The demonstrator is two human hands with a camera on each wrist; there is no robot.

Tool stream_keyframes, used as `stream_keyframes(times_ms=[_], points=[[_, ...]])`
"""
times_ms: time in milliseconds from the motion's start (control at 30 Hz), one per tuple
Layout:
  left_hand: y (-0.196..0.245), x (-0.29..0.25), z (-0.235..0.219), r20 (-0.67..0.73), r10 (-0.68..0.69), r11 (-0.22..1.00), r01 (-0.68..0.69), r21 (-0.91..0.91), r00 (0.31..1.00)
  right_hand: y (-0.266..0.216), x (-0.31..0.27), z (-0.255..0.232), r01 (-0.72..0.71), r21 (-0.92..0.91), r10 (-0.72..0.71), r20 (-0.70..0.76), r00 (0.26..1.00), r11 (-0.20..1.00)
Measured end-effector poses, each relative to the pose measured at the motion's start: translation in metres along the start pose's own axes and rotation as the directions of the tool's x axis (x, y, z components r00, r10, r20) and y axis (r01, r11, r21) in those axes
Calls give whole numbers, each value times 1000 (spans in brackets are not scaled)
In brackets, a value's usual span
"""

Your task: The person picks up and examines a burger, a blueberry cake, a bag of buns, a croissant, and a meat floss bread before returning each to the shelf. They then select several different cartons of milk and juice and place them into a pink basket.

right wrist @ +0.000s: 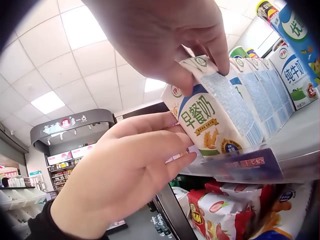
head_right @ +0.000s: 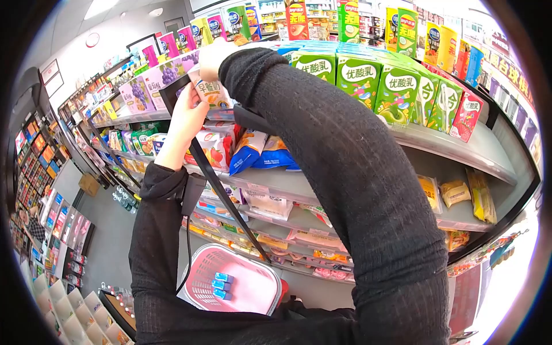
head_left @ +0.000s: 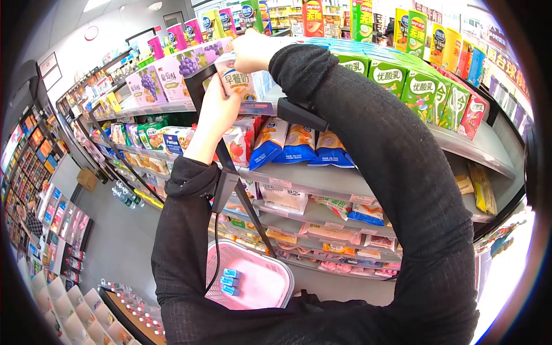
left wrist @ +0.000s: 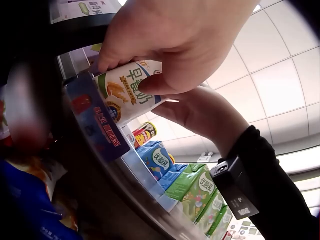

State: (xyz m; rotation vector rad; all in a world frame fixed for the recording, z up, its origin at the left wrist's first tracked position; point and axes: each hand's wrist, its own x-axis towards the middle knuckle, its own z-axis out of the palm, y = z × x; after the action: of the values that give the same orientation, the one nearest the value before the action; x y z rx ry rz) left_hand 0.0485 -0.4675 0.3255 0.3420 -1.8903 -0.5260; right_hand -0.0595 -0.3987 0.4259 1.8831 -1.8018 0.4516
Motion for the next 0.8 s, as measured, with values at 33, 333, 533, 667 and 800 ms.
stream_keyframes(times_ms=[33,333,533,667,800], points=[[-1,0,1,-4,-3,1000,3,-2,1000,2,1,2,-11,-91,5,-64,998,996],[20,-8,4,95,-139,987,145,-66,986,3,-21,0,-9,-4,9,-143,990,1000],[49,-71,-1,-115,83,986,-98,-134,990,-8,-86,-5,306,66,-239,-477,846,950],[57,-166,-10,-130,71,979,-94,-181,989,-44,-180,6,300,207,-226,-316,921,931],[19,-300,8,-67,-367,919,351,-182,928,-65,-279,78,180,519,-177,-56,983,836]])
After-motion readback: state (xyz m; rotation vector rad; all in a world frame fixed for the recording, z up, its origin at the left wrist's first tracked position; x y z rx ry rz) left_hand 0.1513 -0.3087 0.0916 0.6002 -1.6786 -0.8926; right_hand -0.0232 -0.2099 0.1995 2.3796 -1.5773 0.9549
